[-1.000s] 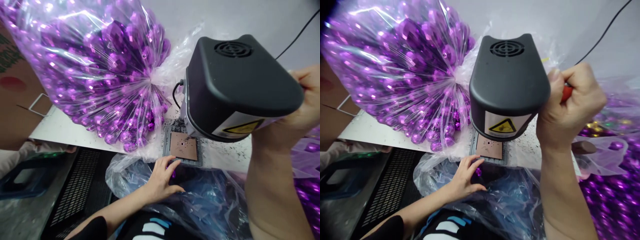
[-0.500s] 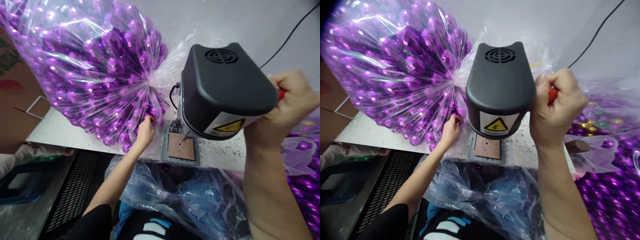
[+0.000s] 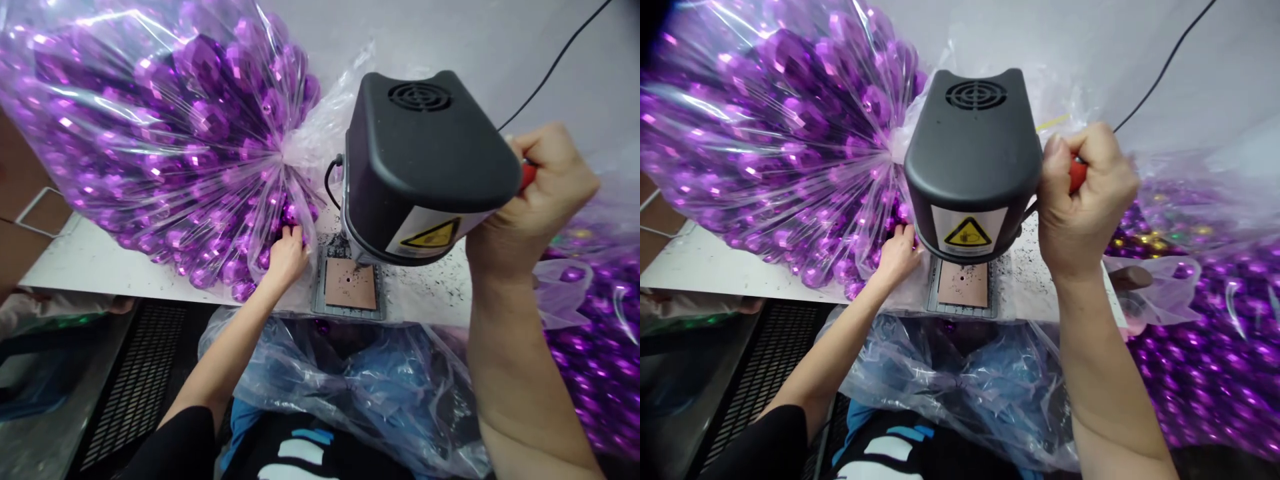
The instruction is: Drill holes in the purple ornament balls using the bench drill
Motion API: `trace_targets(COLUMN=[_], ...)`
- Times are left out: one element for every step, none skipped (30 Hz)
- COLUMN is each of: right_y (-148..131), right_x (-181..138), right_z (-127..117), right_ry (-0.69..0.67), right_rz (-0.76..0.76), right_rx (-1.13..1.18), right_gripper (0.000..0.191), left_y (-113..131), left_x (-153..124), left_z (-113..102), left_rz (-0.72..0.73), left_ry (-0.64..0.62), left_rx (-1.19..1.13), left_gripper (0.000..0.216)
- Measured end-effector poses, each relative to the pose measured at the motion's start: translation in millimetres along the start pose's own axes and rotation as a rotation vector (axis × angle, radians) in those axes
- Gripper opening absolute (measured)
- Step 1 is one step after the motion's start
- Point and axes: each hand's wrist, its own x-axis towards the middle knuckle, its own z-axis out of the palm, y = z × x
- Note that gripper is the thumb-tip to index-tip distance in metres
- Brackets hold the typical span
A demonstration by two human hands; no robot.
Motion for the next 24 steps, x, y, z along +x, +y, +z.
trace_targets(right_y=[0,-1,-2,-3,-3,-3,-3,-3,-2,-2,-1,0,0,0,1,1,1,0,0,0,-1,-1,-2,-3], right_x=[0,0,0,1,1,1,1,1,1,1,1,1,1,1,1,2,2,2,2,2,2,2,2,2], right_z=[0,-1,-1,0,0,0,1,2,2,3,3,3,3,3,3,2,2,2,2,2,3,3,3,3], right_ry=[-0.004,-0.004,-0.002,0.002,0.007,0.012,0.017,0.023,0.028,0.032,0.035,0.036,0.034,0.031,0.024,0.019,0.012,0.008,0.007,0.009,0.01,0.012,0.014,0.016], right_rz=[0.003,0.002,0.004,0.007,0.012,0.014,0.013,0.012,0.008,0.002,-0.002,-0.003,-0.001,0.0,0.0,-0.002,-0.005,-0.01,-0.015,-0.016,-0.015,-0.015,-0.017,-0.017], right_rx=[0.008,0.015,0.017,0.016,0.012,0.006,0.003,0.004,0.009,0.018,0.026,0.03,0.027,0.02,0.017,0.02,0.029,0.043,0.058,0.069,0.076,0.081,0.086,0.091], right_gripper=[0.037,0.036,0.036,0.036,0.036,0.036,0.037,0.037,0.037,0.038,0.039,0.04,0.04,0.039,0.038,0.036,0.035,0.035,0.035,0.035,0.036,0.037,0.037,0.038], left_y=[-5,-10,-14,-17,-19,-18,-15,-12,-7,-2,3,8,11,14,17,19,20,21,23,24,26,27,28,30], left_x=[-7,-16,-26,-37,-48,-59,-70,-79,-87,-92,-95,-95,-94,-90,-86,-81,-76,-71,-67,-64,-61,-59,-58,-58], left_z=[-4,-9,-14,-18,-22,-25,-27,-27,-25,-21,-15,-8,1,10,19,28,36,43,49,53,56,58,59,59], left_rz=[0.019,0.043,0.067,0.08,0.077,0.057,0.023,-0.012,-0.05,-0.085,-0.114,-0.144,-0.171,-0.195,-0.214,-0.223,-0.22,-0.202,-0.173,-0.138,-0.101,-0.067,-0.028,0.017], left_ry=[0.039,0.096,0.162,0.222,0.262,0.267,0.226,0.146,0.035,-0.087,-0.205,-0.302,-0.364,-0.381,-0.365,-0.323,-0.267,-0.211,-0.164,-0.13,-0.108,-0.093,-0.085,-0.074], left_rx=[-0.094,-0.214,-0.359,-0.527,-0.713,-0.908,-1.099,-1.273,-1.424,-1.549,-1.65,-1.727,-1.776,-1.794,-1.778,-1.737,-1.679,-1.619,-1.565,-1.517,-1.472,-1.423,-1.367,-1.303], left_gripper=[0.04,0.042,0.046,0.048,0.05,0.05,0.051,0.052,0.054,0.055,0.057,0.057,0.055,0.053,0.051,0.05,0.05,0.051,0.052,0.054,0.054,0.052,0.05,0.048])
